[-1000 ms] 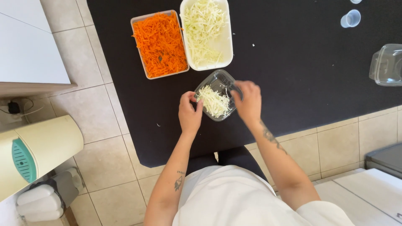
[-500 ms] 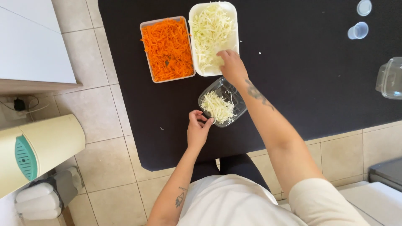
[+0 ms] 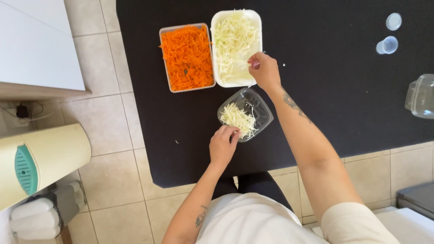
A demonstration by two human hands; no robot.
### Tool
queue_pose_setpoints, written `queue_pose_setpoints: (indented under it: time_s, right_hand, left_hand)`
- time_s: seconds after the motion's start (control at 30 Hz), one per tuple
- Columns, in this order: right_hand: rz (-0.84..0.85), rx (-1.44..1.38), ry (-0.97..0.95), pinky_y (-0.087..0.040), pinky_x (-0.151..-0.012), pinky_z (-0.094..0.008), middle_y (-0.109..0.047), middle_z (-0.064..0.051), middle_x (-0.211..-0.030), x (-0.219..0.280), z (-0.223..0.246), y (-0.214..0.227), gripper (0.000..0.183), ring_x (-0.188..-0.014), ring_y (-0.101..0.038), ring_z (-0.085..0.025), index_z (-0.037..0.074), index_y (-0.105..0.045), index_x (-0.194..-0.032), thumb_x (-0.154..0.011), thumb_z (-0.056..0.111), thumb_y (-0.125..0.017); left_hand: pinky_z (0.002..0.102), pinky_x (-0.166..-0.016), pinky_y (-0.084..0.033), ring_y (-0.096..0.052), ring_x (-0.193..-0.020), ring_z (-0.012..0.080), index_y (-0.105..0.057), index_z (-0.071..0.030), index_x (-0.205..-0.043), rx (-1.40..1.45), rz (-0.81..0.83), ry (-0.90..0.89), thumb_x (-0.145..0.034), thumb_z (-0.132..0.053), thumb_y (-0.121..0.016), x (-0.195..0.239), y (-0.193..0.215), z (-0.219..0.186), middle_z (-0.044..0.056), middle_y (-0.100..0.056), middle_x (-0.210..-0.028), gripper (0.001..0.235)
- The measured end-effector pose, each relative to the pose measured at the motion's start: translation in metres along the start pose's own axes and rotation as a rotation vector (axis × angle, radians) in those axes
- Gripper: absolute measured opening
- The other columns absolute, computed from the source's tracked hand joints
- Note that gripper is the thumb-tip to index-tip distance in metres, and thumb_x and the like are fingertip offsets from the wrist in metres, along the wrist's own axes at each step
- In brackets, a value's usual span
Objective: The person portions shredded cabbage and shredded carrots from two large containers into a smaller clear container. They use their hands to transfer the vegetables, layering the cabbage first and then the carrots, and finally pressing the contents down to compact them.
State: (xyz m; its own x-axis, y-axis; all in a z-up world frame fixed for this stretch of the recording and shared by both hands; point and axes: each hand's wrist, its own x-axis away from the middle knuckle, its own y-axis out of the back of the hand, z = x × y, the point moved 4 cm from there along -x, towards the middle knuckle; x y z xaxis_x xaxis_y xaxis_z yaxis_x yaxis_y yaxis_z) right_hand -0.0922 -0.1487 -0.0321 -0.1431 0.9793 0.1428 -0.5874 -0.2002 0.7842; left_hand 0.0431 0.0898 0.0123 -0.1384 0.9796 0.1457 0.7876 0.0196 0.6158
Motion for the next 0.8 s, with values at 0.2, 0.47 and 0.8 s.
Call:
queue_pose_setpoints:
  time_s: [0.2, 0.47, 0.8]
  right_hand:
    - [-0.044, -0.346, 0.083, -0.054, -0.066, -0.028, -0.063, -0.009, -0.076, 0.039, 0.037, 0.057, 0.024, -0.073, -0.065, -0.018, 0.007, -0.066, -0.093, -0.072, -0.004, -0.067]
    - [0.061, -0.515, -0.071, -0.052, -0.065, -0.025, -0.063, -0.004, -0.072, 0.144, 0.048, 0.047, 0.023, -0.069, -0.06, -0.012, 0.009, -0.068, -0.089, -0.069, -0.001, -0.07]
    - [-0.09, -0.085, 0.215, -0.056, -0.069, -0.027, -0.065, 0.001, -0.081, 0.186, 0.026, -0.014, 0.029, -0.077, -0.065, -0.015, 0.02, -0.068, -0.1, -0.076, 0.005, -0.069]
  left_hand:
    - [0.036, -0.069, -0.051, -0.061, -0.083, 0.0229, -0.063, -0.022, -0.103, -0.189, -0.05, -0.134, -0.076, -0.024, -0.069, -0.02, -0.001, 0.006, -0.002, -0.058, -0.094, 0.028]
    - [0.034, -0.072, -0.05, -0.061, -0.084, 0.0196, -0.06, -0.018, -0.113, 0.139, 0.001, 0.088, -0.082, -0.027, -0.068, -0.03, 0.013, 0.009, 0.0, -0.059, -0.099, 0.034]
    - [0.028, -0.066, -0.05, -0.062, -0.071, 0.0118, -0.059, -0.029, -0.111, 0.115, 0.14, 0.308, -0.076, -0.039, -0.071, -0.055, 0.017, 0.01, -0.012, -0.066, -0.086, 0.038]
